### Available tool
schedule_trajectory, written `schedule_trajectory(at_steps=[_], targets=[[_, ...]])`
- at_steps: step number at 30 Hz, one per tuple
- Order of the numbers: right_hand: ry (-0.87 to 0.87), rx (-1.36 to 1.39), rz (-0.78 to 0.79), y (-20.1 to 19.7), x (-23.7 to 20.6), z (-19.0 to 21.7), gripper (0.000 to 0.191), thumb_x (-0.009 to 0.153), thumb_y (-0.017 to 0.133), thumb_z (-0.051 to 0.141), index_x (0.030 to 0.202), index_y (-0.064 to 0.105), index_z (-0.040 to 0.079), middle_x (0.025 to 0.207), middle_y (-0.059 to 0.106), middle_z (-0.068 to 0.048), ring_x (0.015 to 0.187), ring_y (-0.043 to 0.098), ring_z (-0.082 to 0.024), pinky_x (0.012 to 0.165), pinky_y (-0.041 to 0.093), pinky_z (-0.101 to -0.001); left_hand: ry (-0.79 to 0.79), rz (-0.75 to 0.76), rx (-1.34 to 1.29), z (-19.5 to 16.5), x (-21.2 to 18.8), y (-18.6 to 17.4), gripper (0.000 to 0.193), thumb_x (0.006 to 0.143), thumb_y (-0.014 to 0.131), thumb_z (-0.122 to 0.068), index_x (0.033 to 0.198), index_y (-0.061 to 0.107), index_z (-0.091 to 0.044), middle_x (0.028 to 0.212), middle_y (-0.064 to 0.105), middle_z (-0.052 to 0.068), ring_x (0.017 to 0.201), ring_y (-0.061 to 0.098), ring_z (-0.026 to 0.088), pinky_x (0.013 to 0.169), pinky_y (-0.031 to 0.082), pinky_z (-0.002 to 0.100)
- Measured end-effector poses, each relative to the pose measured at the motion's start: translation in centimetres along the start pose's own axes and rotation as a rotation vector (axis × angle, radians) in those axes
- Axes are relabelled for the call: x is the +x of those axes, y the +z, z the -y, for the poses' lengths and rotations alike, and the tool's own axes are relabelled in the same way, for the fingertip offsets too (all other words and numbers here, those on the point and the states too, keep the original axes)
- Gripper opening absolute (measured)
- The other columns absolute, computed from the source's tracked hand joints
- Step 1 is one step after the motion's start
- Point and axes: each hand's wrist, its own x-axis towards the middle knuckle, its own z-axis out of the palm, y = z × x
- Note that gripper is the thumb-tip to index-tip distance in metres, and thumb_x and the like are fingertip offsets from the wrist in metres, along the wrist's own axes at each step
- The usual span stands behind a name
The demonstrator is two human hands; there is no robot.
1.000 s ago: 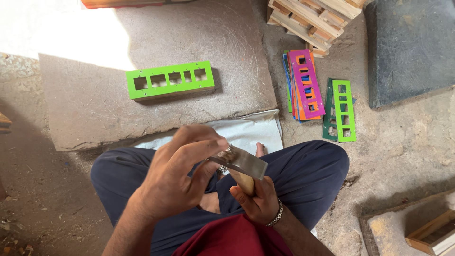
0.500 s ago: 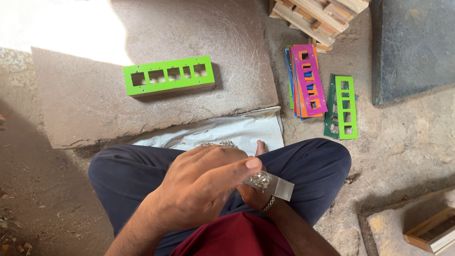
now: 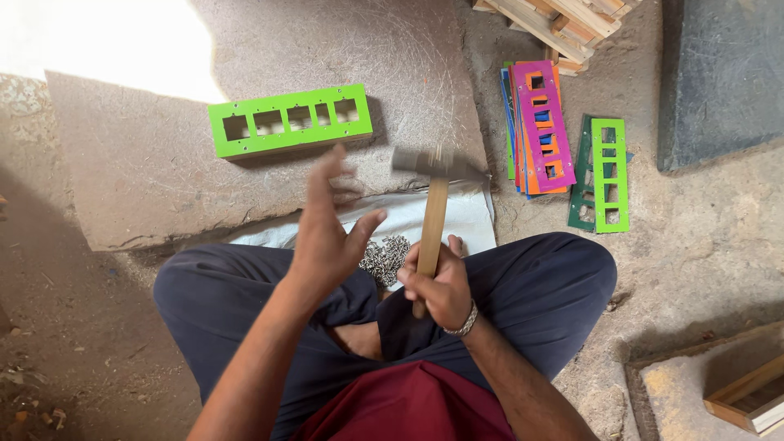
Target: The person sits on the floor and assembles small wooden frames by hammering nails into them. They use a hammer to drive nails into pre-drilled holes in the frames, then place the completed frames into a stack.
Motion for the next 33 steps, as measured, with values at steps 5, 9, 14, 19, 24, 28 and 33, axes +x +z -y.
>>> schedule_trajectory(at_steps=[5,9,14,19,24,28,33], targets=[[0.257,0.599,-0.081,-1.1,2.7,0.2,0.025,0.092,0.059,0.005,0.117,0.056,0.004,0.07,0.049,0.001,0.047,0.044,-0.005,0.041,0.042,-0.0248,-0.142,0.437,0.542,9.7,-4.5,4.1,0.051,0.071,0.088,-0.022,0.116,0.067,-0.008,0.114,0.062,0.018,0.107,0.06,0.041,0.088,0.051,0.048],[0.409,0.757,-0.112,-2.0,3.6,-1.1,0.02,0.097,0.056,0.007,0.117,0.055,0.005,0.071,0.048,0.002,0.048,0.042,-0.005,0.044,0.042,-0.0244,-0.056,0.508,0.688,13.5,-7.2,5.9,0.045,0.068,0.086,-0.021,0.108,0.069,-0.011,0.104,0.062,0.014,0.101,0.059,0.035,0.086,0.05,0.046],[0.435,0.764,-0.092,-2.1,3.5,-2.0,0.021,0.097,0.056,0.008,0.118,0.056,0.005,0.071,0.048,0.002,0.049,0.043,-0.005,0.044,0.042,-0.024,-0.046,0.485,0.654,14.5,-7.2,6.1,0.029,0.072,0.083,-0.022,0.099,0.074,-0.013,0.098,0.065,0.01,0.099,0.061,0.033,0.086,0.049,0.045],[0.366,0.512,-0.203,-1.0,3.4,-1.5,0.026,0.09,0.062,0.005,0.114,0.056,0.003,0.068,0.051,-0.002,0.046,0.046,-0.008,0.04,0.043,-0.0268,-0.061,0.457,0.604,14.2,-7.1,6.1,0.027,0.074,0.081,-0.021,0.098,0.075,-0.011,0.097,0.066,0.011,0.097,0.061,0.033,0.085,0.051,0.045],[0.108,0.2,-0.271,0.1,2.9,-1.2,0.027,0.087,0.069,0.003,0.111,0.058,-0.002,0.067,0.057,-0.003,0.047,0.05,-0.01,0.039,0.043,-0.0279,-0.082,0.396,0.497,13.8,-6.9,5.7,0.017,0.081,0.077,-0.016,0.09,0.07,-0.005,0.097,0.067,0.014,0.097,0.062,0.035,0.086,0.051,0.046],[-0.296,-0.44,-0.382,0.2,1.8,-1.7,0.029,0.089,0.076,0.007,0.113,0.063,-0.002,0.067,0.064,-0.006,0.053,0.058,-0.011,0.071,0.049,-0.0338,-0.179,0.298,0.354,12.9,-6.4,5.2,0.017,0.085,0.075,-0.015,0.089,0.065,-0.002,0.089,0.07,0.017,0.092,0.066,0.037,0.081,0.054,0.047],[-0.623,-0.579,-0.433,-0.5,1.5,-3.4,0.018,0.095,0.068,0.009,0.109,0.061,0.0,0.084,0.065,-0.006,0.07,0.061,-0.014,0.089,0.048,-0.0401,-0.392,0.332,0.336,12.0,-5.9,5.1,0.018,0.088,0.074,-0.02,0.088,0.065,-0.004,0.088,0.075,0.014,0.083,0.076,0.033,0.074,0.059,0.042]])
